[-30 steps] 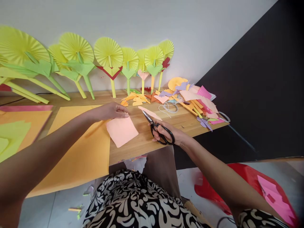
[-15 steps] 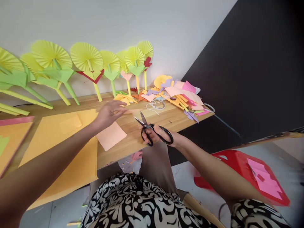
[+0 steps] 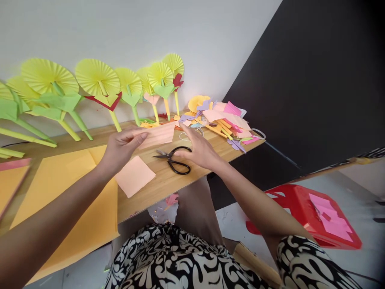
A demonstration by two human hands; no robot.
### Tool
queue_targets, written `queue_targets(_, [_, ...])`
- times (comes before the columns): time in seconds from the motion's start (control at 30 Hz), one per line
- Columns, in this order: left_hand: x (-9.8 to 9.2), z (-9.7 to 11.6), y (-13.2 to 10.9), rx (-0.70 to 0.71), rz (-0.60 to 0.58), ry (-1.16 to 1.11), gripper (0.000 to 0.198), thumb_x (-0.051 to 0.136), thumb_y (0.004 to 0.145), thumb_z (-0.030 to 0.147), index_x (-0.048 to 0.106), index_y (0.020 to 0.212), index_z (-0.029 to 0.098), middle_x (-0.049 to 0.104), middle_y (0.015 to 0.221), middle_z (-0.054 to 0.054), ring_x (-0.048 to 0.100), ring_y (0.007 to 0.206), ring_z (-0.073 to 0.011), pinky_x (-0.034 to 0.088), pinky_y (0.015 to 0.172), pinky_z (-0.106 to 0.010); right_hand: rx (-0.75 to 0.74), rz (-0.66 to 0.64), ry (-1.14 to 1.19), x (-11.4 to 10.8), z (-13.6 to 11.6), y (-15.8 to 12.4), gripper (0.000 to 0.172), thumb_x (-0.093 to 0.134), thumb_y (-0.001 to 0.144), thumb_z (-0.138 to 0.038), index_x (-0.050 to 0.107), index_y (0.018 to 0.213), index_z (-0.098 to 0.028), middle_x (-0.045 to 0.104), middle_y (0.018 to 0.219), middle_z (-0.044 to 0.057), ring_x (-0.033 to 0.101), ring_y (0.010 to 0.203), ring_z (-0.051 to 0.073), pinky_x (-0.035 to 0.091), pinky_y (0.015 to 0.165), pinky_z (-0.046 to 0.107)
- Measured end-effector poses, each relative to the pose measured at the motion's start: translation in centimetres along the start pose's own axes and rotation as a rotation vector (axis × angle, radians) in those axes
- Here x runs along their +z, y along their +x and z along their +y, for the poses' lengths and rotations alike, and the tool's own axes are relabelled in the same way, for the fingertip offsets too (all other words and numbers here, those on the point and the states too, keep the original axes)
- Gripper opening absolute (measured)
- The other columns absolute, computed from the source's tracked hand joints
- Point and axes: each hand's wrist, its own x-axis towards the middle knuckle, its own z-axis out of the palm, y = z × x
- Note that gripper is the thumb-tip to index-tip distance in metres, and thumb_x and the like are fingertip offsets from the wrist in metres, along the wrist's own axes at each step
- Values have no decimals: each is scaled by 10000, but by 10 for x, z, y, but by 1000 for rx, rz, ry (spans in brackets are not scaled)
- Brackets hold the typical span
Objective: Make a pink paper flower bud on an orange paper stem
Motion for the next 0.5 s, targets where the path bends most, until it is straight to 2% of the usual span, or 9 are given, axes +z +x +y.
queue_targets(0.07, [5,4,-5,-47,-92,-39,425,702,773,641,775,919,248,768,1054,-19,650,1103,-281,527,963,-367,21,8,259,10,-6,5,699,705,802,-452,463,1422,-236,538,1431,114,523,1291,285,547,872,374])
queue_targets(0.13, [7,6,-8,-60,-170,-74,450,691,787,640,781,955,233,766,1077,-39,642,1122,-279,516,975,-355,132,-26,430,18,-9,10,539,632,841,-518,584,1268,-192,673,1138,102,654,963,240,550,636,306])
queue_targets(0.2, [3,4,-11,-71,-194,-79,449,696,802,606,774,1044,236,747,1153,-50,638,1123,-262,510,976,-341,255,4,399,13,-6,16,423,584,868,-535,669,1048,-162,663,818,51,606,670,181,493,525,283])
queue_targets(0.23, [-1,2,-13,-80,-186,-75,461,705,804,585,758,1114,247,734,1188,-53,640,1109,-250,514,963,-333,295,68,313,4,-1,19,378,588,875,-511,684,970,-158,637,739,32,574,613,166,481,527,285])
queue_targets(0.3, [-15,-5,-19,-110,-141,-54,509,720,804,554,712,1226,269,722,1207,-57,649,1045,-224,529,920,-321,302,321,59,-27,15,29,273,581,910,-402,703,939,-160,674,786,40,609,680,175,492,631,304])
queue_targets(0.37, [-32,-13,-27,-154,-89,-39,503,717,812,541,708,1235,269,733,1154,-61,653,957,-201,540,874,-314,228,623,-255,-67,40,39,277,492,966,-248,715,1094,-143,725,1041,103,653,945,209,472,844,337])
queue_targets(0.4, [-41,-17,-31,-176,-66,-37,471,713,816,537,728,1197,260,741,1114,-63,651,915,-192,542,855,-311,224,702,-403,-85,56,44,335,446,972,-174,701,1182,-118,707,1176,141,635,1082,222,432,925,344])
queue_targets(0.47, [-55,-25,-40,-209,-19,-49,396,715,819,523,768,1094,242,750,1046,-64,644,851,-181,544,820,-306,275,684,-622,-110,87,51,413,400,973,-111,652,1299,-81,650,1314,183,575,1242,220,369,977,326])
queue_targets(0.5, [-62,-29,-45,-218,7,-61,368,722,816,511,777,1057,238,753,1018,-63,643,830,-178,545,802,-304,346,639,-702,-116,100,53,416,399,981,-128,642,1314,-70,655,1300,196,592,1218,212,372,936,327])
